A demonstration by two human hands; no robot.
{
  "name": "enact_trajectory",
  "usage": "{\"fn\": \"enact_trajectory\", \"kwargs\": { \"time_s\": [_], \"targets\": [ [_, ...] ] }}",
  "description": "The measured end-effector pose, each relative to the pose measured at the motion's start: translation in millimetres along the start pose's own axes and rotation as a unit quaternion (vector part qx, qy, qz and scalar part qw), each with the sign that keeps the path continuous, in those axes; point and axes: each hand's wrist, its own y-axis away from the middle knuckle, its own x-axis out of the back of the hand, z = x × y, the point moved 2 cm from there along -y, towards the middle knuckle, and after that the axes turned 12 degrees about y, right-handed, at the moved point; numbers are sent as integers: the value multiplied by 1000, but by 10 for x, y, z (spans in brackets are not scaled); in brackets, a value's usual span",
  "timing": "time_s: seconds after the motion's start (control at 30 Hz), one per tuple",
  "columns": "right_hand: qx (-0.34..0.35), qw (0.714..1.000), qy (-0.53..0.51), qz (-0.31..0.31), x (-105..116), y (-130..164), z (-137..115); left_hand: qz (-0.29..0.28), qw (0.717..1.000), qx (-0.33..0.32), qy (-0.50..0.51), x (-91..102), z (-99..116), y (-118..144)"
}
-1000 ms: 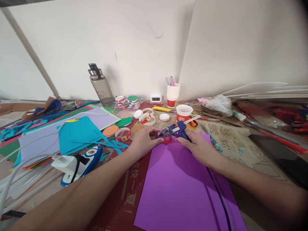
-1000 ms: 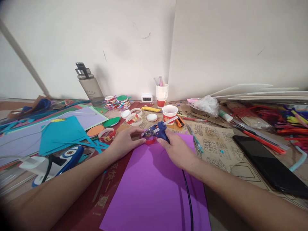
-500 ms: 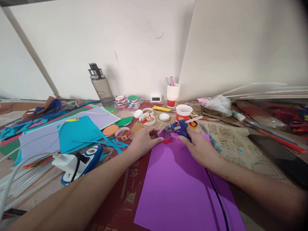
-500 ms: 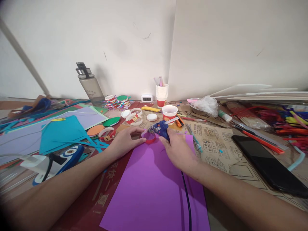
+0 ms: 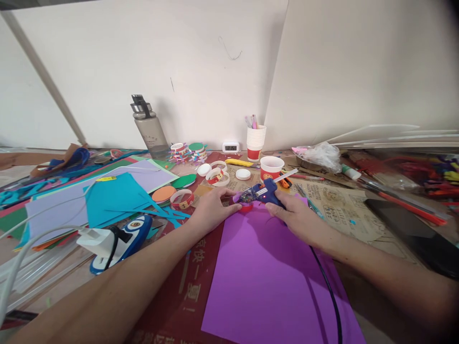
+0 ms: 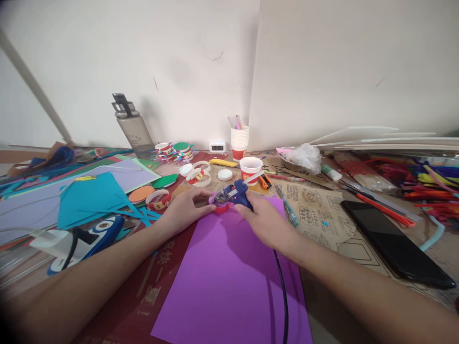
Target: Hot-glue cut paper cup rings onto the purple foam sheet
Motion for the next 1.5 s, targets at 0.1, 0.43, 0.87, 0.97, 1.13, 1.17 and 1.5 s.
{"fn": "enact_trajectory", "kwargs": {
  "time_s": [0.1, 0.43, 0.87, 0.97, 1.13, 1.17, 1.5],
  "targets": [
    [-46, 997, 21, 52, 120, 21, 25, 7, 1000, 1, -13, 0, 9, 15],
    [-71, 993, -46, 86, 29, 50, 142, -33, 985, 47, -165, 70, 248, 208],
    [-69, 978, -166, 101, -78, 57, 120, -83, 988, 111, -61, 202, 350, 227],
    [-58, 976, -184, 100, -94, 50, 128, -100, 984, 147, -10, 190, 361, 239],
    [-34, 966, -229, 114, -149, 5, 207, -61, 964, 239, 98, 229, 340, 266],
    [-33, 965, -232, 114, -158, -1, 220, -50, 958, 255, 123, 240, 323, 269],
    [-12, 962, -236, 138, -4, 42, 91, -26, 975, 153, 161, 34, 86, 229]
  ]
}}
